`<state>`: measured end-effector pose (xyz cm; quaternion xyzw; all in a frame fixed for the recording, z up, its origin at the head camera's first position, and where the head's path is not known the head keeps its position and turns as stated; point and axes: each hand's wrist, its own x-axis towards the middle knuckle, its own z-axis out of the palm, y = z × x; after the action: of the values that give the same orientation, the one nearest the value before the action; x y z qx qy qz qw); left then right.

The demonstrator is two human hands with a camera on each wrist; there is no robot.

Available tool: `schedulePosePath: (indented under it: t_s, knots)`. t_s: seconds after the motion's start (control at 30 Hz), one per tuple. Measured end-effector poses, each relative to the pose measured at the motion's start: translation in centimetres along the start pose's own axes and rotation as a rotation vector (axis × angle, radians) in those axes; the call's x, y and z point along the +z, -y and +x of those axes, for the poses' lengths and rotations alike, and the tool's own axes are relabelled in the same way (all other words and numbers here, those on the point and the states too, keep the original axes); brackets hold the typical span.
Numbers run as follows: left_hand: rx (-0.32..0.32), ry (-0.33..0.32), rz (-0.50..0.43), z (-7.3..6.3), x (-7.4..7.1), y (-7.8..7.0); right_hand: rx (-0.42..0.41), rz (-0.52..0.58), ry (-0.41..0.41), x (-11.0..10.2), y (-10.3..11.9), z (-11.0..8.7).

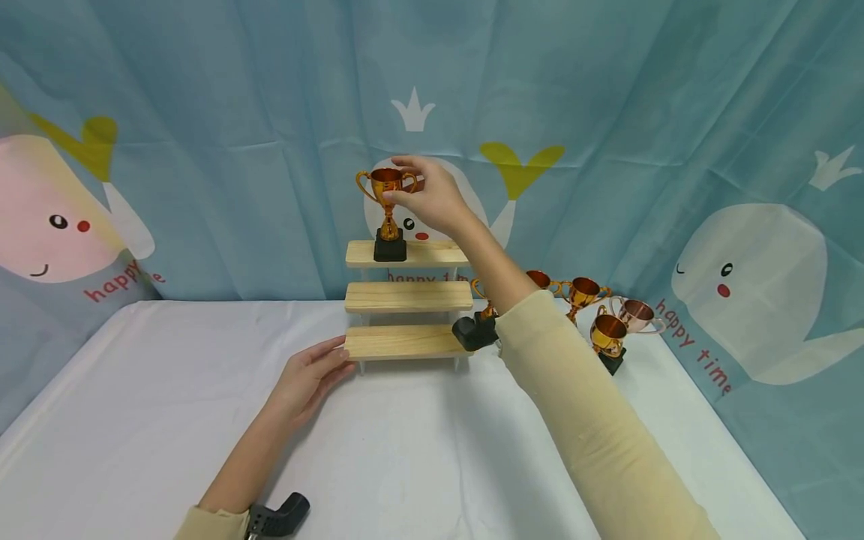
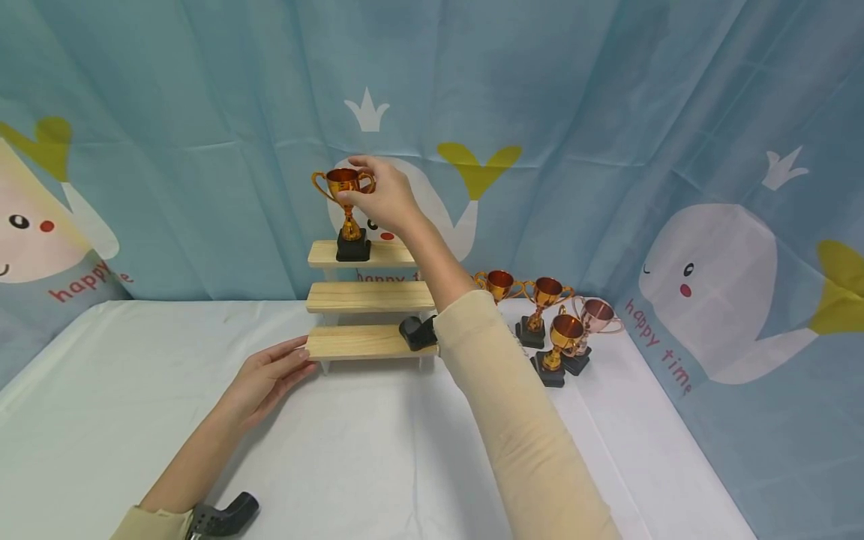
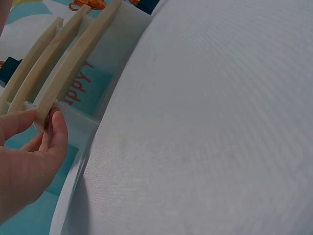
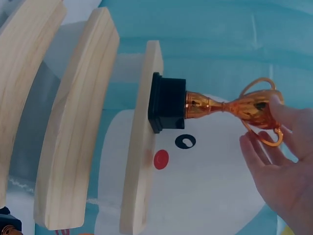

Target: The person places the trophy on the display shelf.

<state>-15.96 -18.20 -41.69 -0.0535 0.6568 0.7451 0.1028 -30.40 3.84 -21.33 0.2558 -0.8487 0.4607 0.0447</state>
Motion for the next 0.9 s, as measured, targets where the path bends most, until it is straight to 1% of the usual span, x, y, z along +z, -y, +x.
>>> schedulePosePath:
  t_s: [0.1, 0.33, 0.47, 0.7, 0.9]
  knots:
    - [-0.004, -0.001, -0.004, 0.1, 0.0, 0.0, 0.002, 0.014, -0.015, -0.3, -0.3, -0.4]
    - [-0.008, -0.002, -0.003, 0.1, 0.2, -0.1, -0.045, 0.042, -0.069, -1.1, -1.1, -1.7]
    - [-0.009, -0.001, -0.003, 0.0, 0.2, -0.3, -0.062, 0.078, -0.083, -1.2, -1.5, -2.4]
    - [-0.013, -0.005, -0.015, 0.0, 0.2, -0.3, -0.026, 0.136, -0.111, -0.7, -2.7, -4.3]
    - [-0.011, -0.009, -0.014, 0.1, 0.1, -0.2, -0.047, 0.169, -0.139, -0.6, -3.6, -5.5]
